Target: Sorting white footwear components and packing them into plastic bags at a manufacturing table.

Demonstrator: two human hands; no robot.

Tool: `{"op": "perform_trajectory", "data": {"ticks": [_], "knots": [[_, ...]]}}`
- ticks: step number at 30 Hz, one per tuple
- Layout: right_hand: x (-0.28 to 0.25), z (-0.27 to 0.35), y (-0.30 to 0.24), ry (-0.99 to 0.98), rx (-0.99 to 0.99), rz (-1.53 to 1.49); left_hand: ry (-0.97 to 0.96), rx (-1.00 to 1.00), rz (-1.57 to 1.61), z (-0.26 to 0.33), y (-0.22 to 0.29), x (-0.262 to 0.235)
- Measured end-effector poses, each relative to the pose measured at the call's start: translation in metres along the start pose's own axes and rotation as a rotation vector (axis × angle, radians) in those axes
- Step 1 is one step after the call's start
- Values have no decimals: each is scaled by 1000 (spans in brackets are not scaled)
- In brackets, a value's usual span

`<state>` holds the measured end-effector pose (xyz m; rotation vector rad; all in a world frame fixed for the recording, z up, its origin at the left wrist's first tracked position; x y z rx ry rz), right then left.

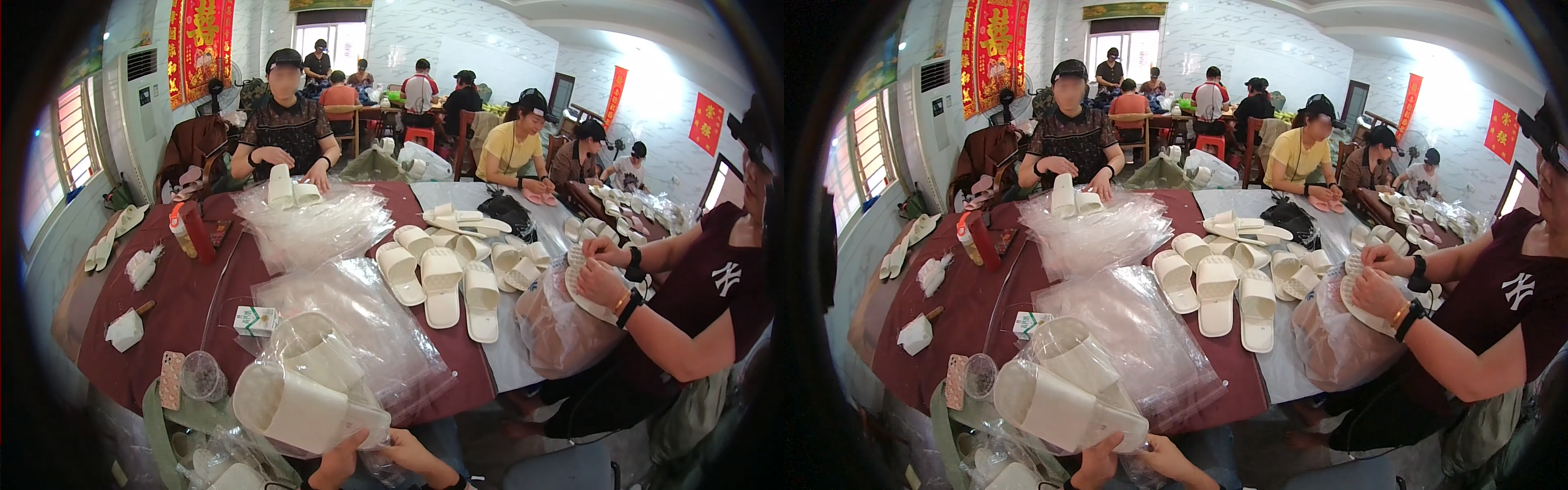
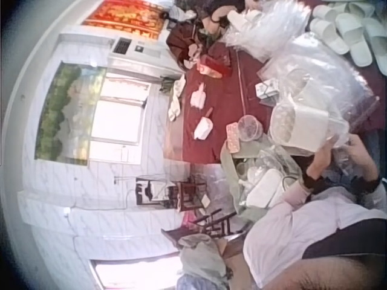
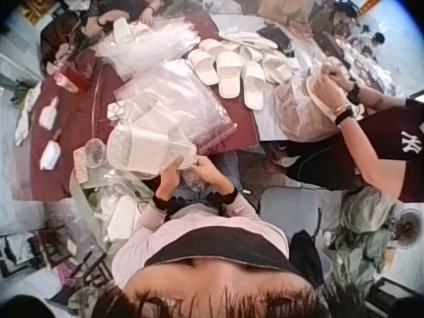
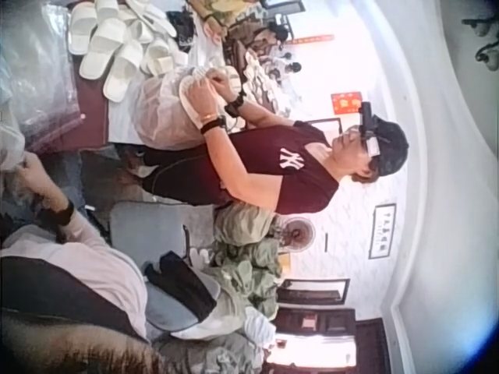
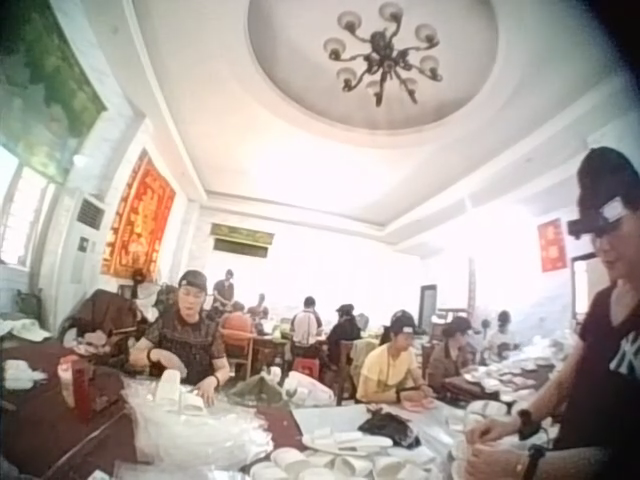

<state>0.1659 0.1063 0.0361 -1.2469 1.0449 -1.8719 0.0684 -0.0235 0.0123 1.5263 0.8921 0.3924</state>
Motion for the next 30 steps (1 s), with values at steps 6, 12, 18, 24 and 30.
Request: {"op": "perform_trajectory", "data": {"ticks": [6, 12, 18, 24, 30], "knots": [[-32, 3, 39, -443, 284, -418, -89, -373, 877, -8, 42, -1], [-12, 23, 61, -443, 269, -1206, -244, -499, 1040, -8, 39, 2], [-6, 31, 38, -461, 37, -875, -30, -475, 757, -15, 54, 4], [21, 19, 4, -586, 140, -1341, 231, -371, 635, -26, 70, 1], [22, 25, -8, -312, -260, -809, 525, -355, 814, -39, 44, -7]]}}
Point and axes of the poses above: each hand's wrist, its own z-axis away from the middle knuckle, its own x-axis out of the palm, y = z × x, the point moved 1 cm from there along -z, towards the middle knuckle, and after that the axes turned 11 degrees about -z, right-handed, at the moved point
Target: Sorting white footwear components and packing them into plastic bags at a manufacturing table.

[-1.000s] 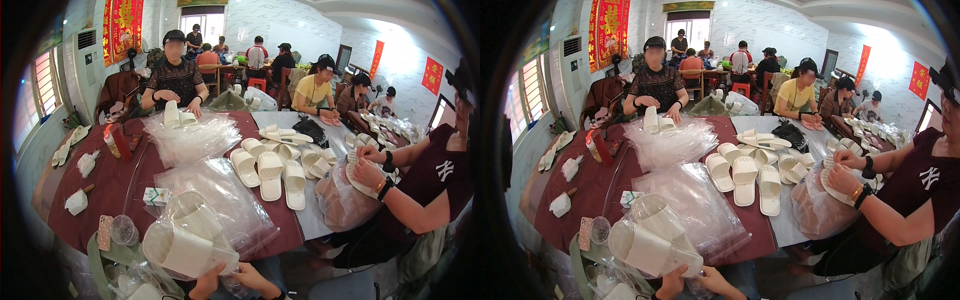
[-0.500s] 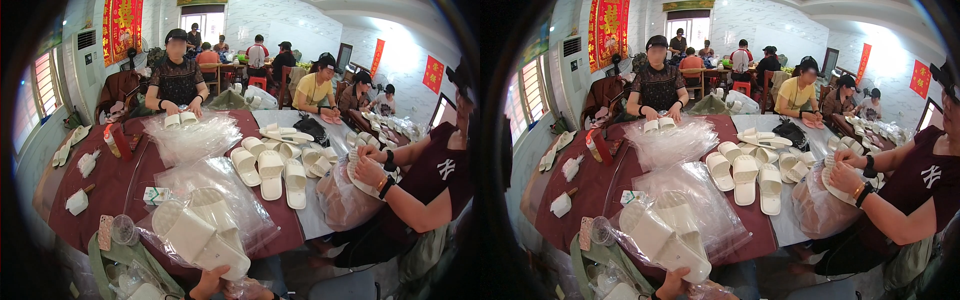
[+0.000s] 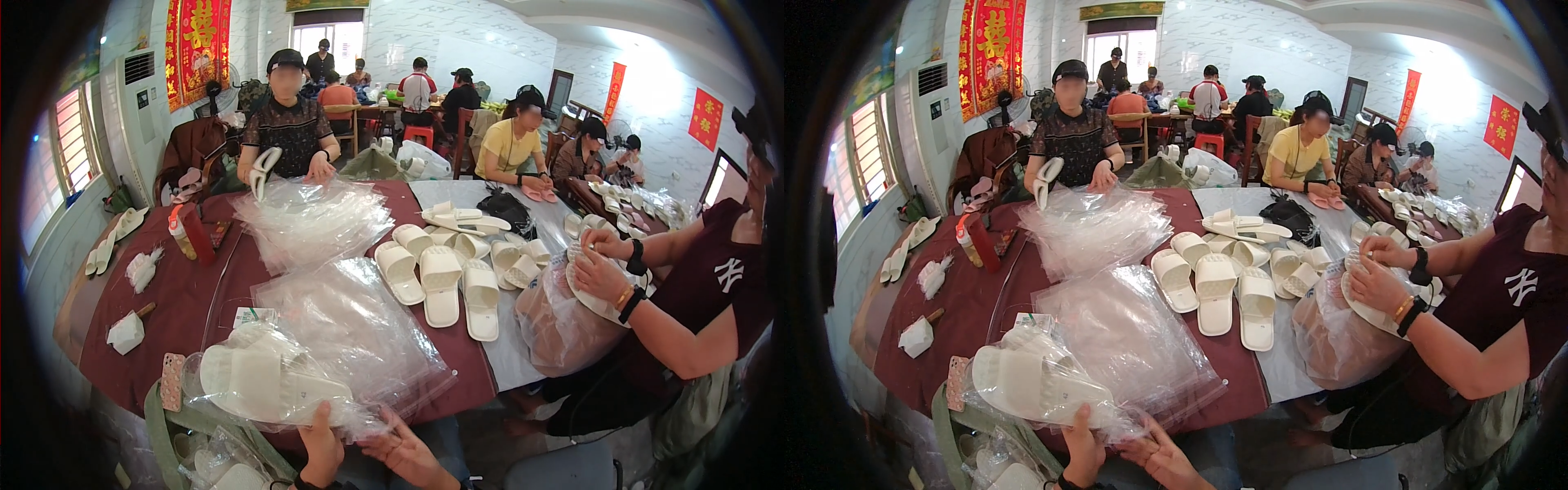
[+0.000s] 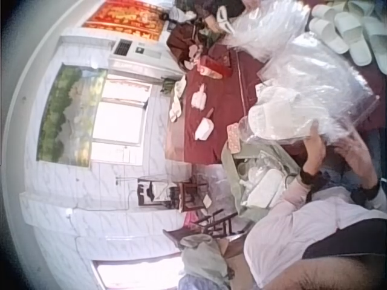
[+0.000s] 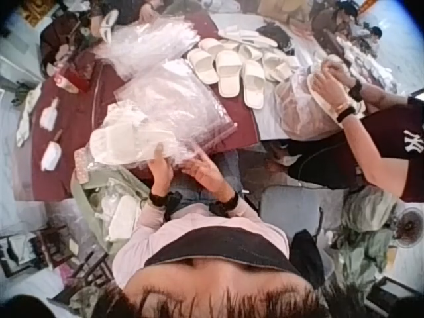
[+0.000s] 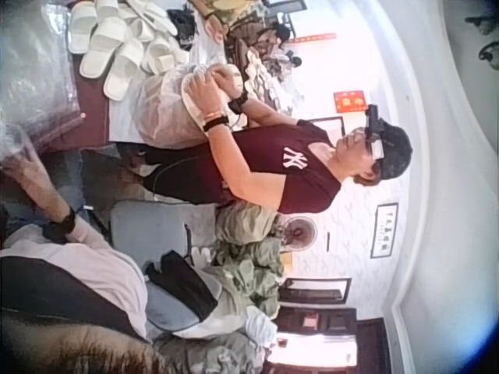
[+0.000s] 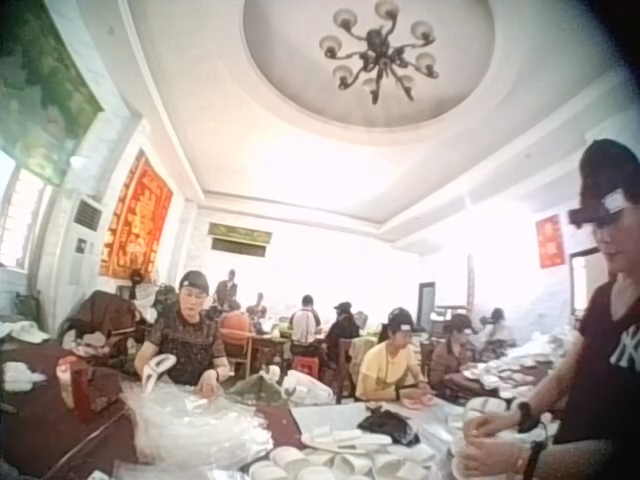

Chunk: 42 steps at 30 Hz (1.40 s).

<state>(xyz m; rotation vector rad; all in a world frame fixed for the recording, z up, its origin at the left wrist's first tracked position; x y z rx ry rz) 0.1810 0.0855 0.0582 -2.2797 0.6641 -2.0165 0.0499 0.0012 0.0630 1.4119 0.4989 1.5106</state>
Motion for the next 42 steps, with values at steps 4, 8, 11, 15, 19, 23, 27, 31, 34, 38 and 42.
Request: {"op": "perform_trajectory", "data": {"ticks": [4, 8, 11, 15, 19, 23, 27, 31, 34, 38, 42], "knots": [[-1, 2, -1, 54, -204, 586, 4, 137, -30, -1, -9, -7], [-5, 1, 8, 119, -288, 1381, 6, 141, -73, 7, -10, -2], [-1, -7, 13, 156, -342, 1426, -55, 122, -225, 14, -18, -8], [-5, -14, 22, 317, -378, 973, -144, 80, -478, 32, -13, -6], [-11, -15, 16, 333, -386, 817, -365, 13, -630, 37, -42, -33], [8, -12, 4, 347, -75, 645, -387, -67, -663, 44, -25, -25], [-3, -9, 5, 437, -1, 434, -667, 45, -945, 33, -2, -31], [-2, -16, -10, 394, -22, 136, -666, 664, -1283, 38, 27, -24], [-11, -20, -20, 472, -184, 228, -521, 619, -1726, 44, 36, -63], [-25, -21, -43, 656, -330, 414, -121, 450, -1933, 50, 65, -139], [-25, -28, -43, 547, -367, 500, 498, 337, -1985, 72, 96, -219]]}}
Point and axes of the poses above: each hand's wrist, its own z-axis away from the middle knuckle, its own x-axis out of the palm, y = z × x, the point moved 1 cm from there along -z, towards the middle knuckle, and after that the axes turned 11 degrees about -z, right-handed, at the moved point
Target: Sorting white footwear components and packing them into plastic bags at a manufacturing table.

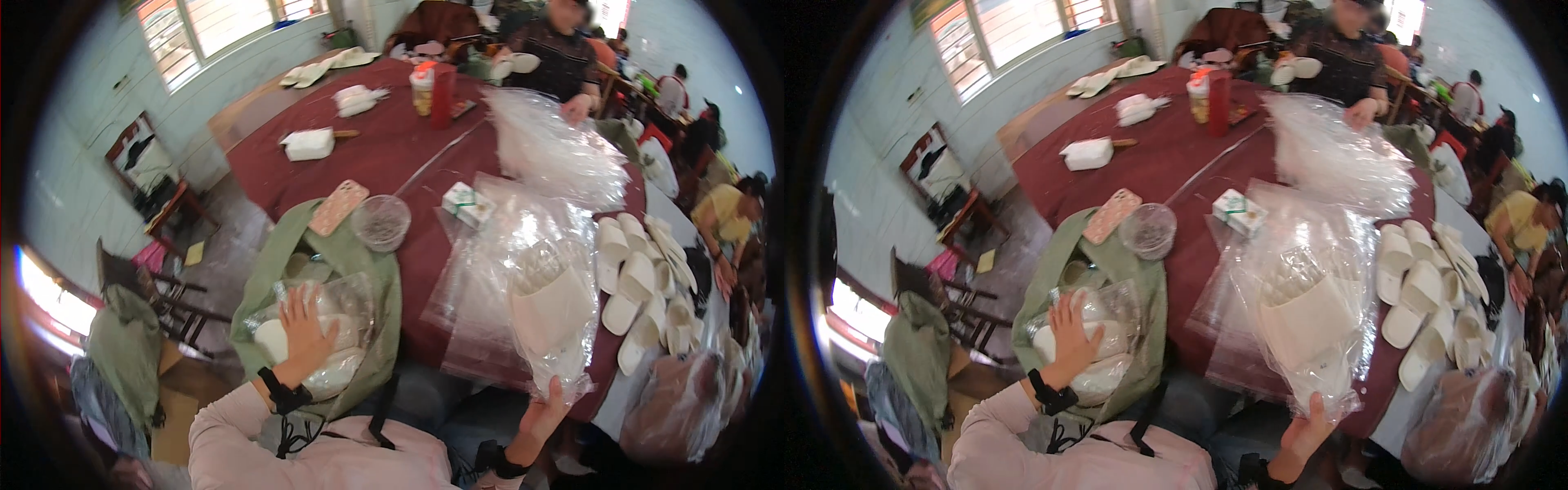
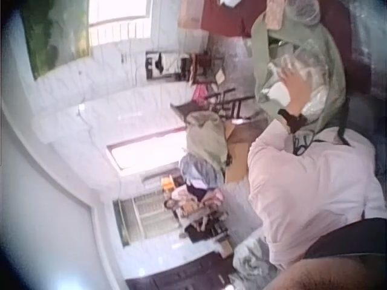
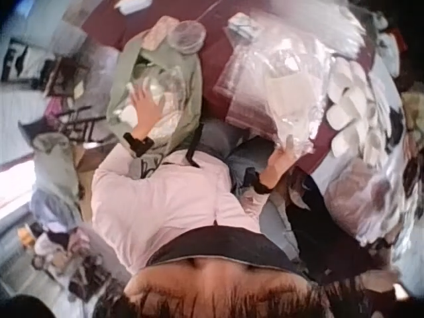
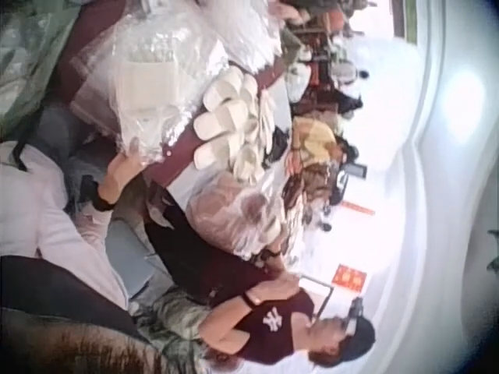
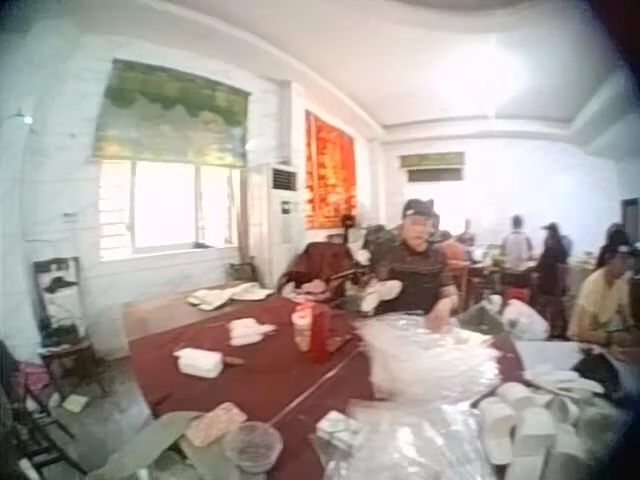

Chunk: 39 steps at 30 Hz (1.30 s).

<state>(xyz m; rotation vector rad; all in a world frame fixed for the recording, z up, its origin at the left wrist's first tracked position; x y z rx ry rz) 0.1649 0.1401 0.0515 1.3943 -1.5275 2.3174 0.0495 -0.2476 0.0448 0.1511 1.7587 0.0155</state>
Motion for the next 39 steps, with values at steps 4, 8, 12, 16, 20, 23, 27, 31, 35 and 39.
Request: {"op": "perform_trajectory", "data": {"ticks": [4, 8, 12, 16, 20, 23, 27, 31, 35, 39], "knots": [[28, 10, 20, -240, -37, 153, 10, -378, -224, 10, -68, 3], [83, 24, 43, -364, 44, 356, -183, -732, -239, -2, -122, 12], [133, 48, 84, -523, 521, 248, -387, -963, -177, -10, -154, 11], [150, 69, 136, -681, 568, 231, -571, -752, -72, 9, -240, 70], [153, 84, 176, -956, 281, 516, -390, -879, -211, -16, -199, 43], [157, 100, 216, -1155, 86, 524, -72, -992, -60, -13, -231, 45], [177, 110, 212, -1460, -275, 985, 360, -986, 158, -28, -266, 36], [154, 114, 259, -1716, -412, 1175, 560, -925, 295, -46, -297, 49], [137, 98, 277, -1667, -441, 1363, 514, -700, 237, -39, -299, 66], [136, 93, 286, -1765, -328, 1194, 422, -595, 340, -37, -246, 48]]}}
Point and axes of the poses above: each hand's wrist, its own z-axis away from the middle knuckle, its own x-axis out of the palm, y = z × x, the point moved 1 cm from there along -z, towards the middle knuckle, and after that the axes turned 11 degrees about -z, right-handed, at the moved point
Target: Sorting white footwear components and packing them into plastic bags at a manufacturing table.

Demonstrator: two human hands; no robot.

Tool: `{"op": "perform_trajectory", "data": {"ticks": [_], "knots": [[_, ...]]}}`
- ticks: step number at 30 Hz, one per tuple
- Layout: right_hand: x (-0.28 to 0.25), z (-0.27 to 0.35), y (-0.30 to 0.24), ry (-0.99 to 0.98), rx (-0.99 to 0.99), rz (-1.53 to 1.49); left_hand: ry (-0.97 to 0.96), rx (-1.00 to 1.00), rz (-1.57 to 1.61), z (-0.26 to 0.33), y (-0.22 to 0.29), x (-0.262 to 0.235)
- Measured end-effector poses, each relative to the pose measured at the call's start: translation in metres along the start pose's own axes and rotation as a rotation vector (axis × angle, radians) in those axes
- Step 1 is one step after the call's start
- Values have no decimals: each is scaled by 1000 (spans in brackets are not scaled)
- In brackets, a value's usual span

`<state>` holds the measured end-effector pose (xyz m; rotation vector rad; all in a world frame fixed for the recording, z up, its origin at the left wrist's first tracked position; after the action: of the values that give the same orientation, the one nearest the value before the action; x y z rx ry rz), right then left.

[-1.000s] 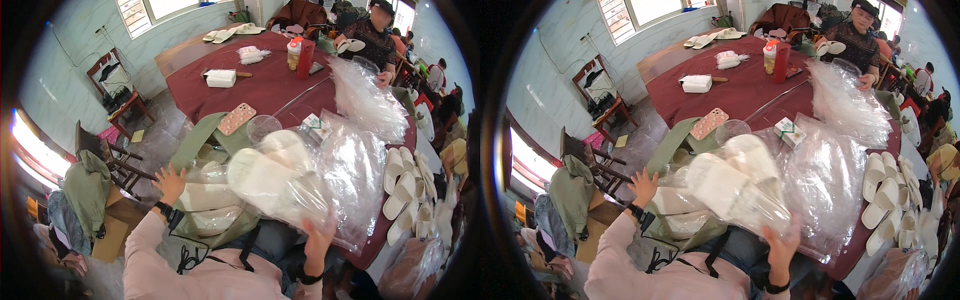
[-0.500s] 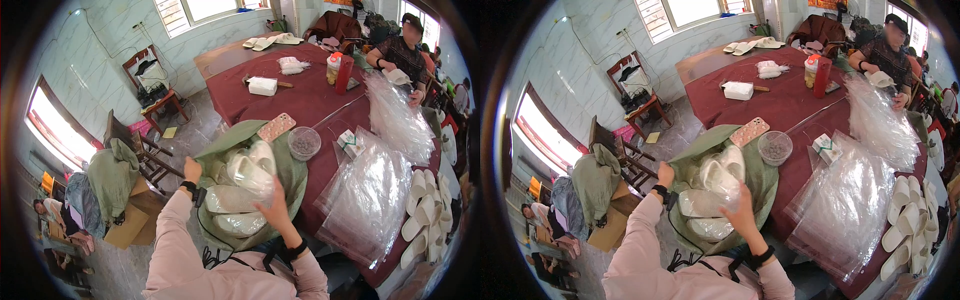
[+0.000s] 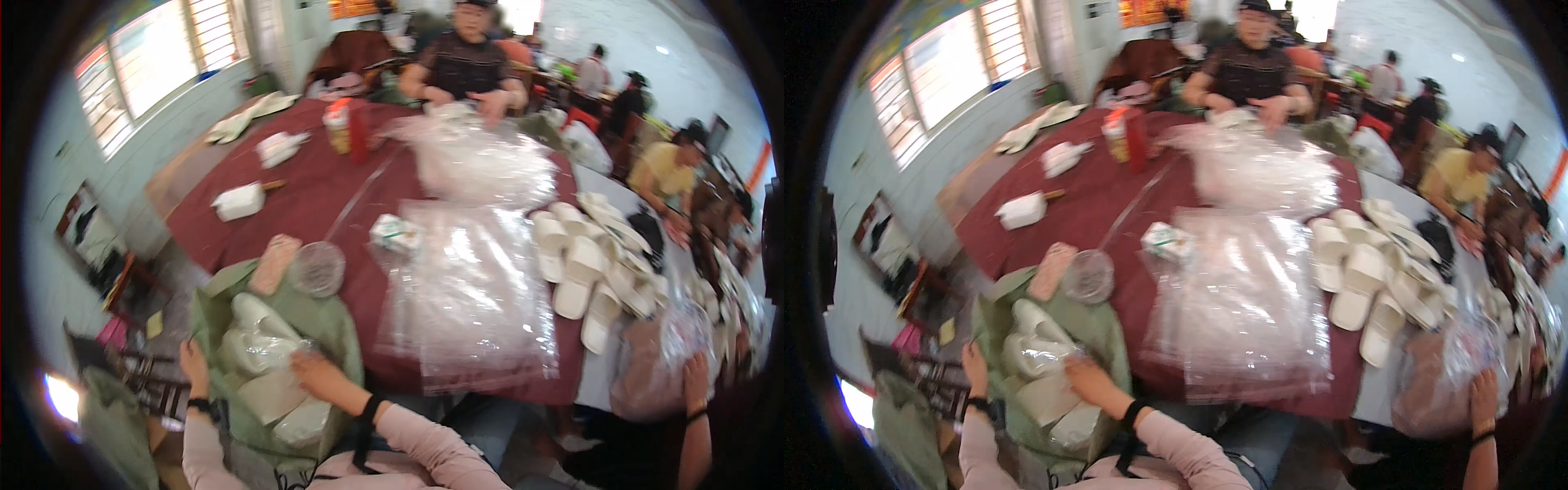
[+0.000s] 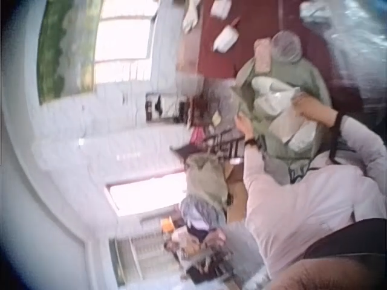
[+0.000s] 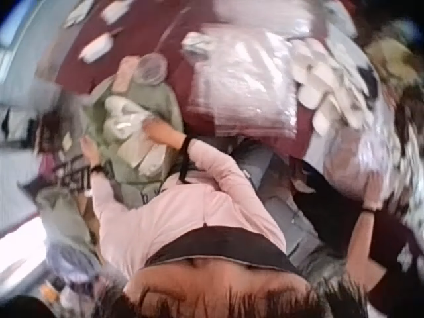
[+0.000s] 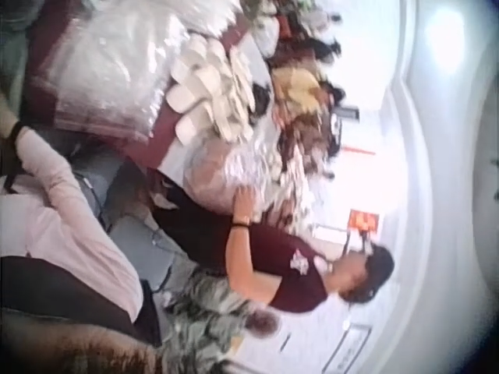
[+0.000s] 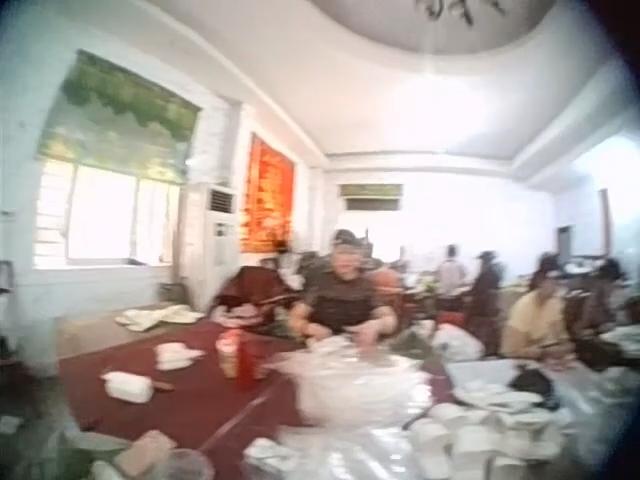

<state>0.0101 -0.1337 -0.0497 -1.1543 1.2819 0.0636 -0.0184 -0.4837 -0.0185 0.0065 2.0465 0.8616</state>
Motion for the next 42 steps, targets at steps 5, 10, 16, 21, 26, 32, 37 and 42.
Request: {"op": "perform_trajectory", "data": {"ticks": [5, 10, 16, 21, 26, 32, 37, 42], "knots": [[-92, 40, -60, 371, 37, 6, -212, 82, -366, 14, 68, 2], [-180, 113, -26, 748, 512, 381, -164, 912, -233, 91, 207, 13], [-176, 204, 48, 685, 1099, 399, -598, 1300, 358, 198, 359, 39], [-173, 228, 62, 664, 899, 261, -752, 1479, 235, 269, 417, 87], [-224, 288, 44, 1217, 892, -108, -800, 1213, 59, 281, 404, 129], [-264, 407, 116, 1066, 1694, 385, -769, 1173, 237, 280, 387, 142], [-279, 430, 153, 1029, 1816, 443, -829, 1037, 453, 273, 376, 158], [-282, 436, 135, 1037, 1771, 345, -810, 949, 638, 272, 372, 162]]}}
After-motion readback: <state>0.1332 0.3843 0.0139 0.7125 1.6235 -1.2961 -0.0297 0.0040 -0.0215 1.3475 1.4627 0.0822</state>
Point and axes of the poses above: each hand's wrist, its own z-axis away from the middle knuckle, its own x-axis out of the palm, y = z × x, the point moved 1 cm from there along -z, towards the middle knuckle, and after that the axes turned 11 degrees about -z, right-handed, at the moved point
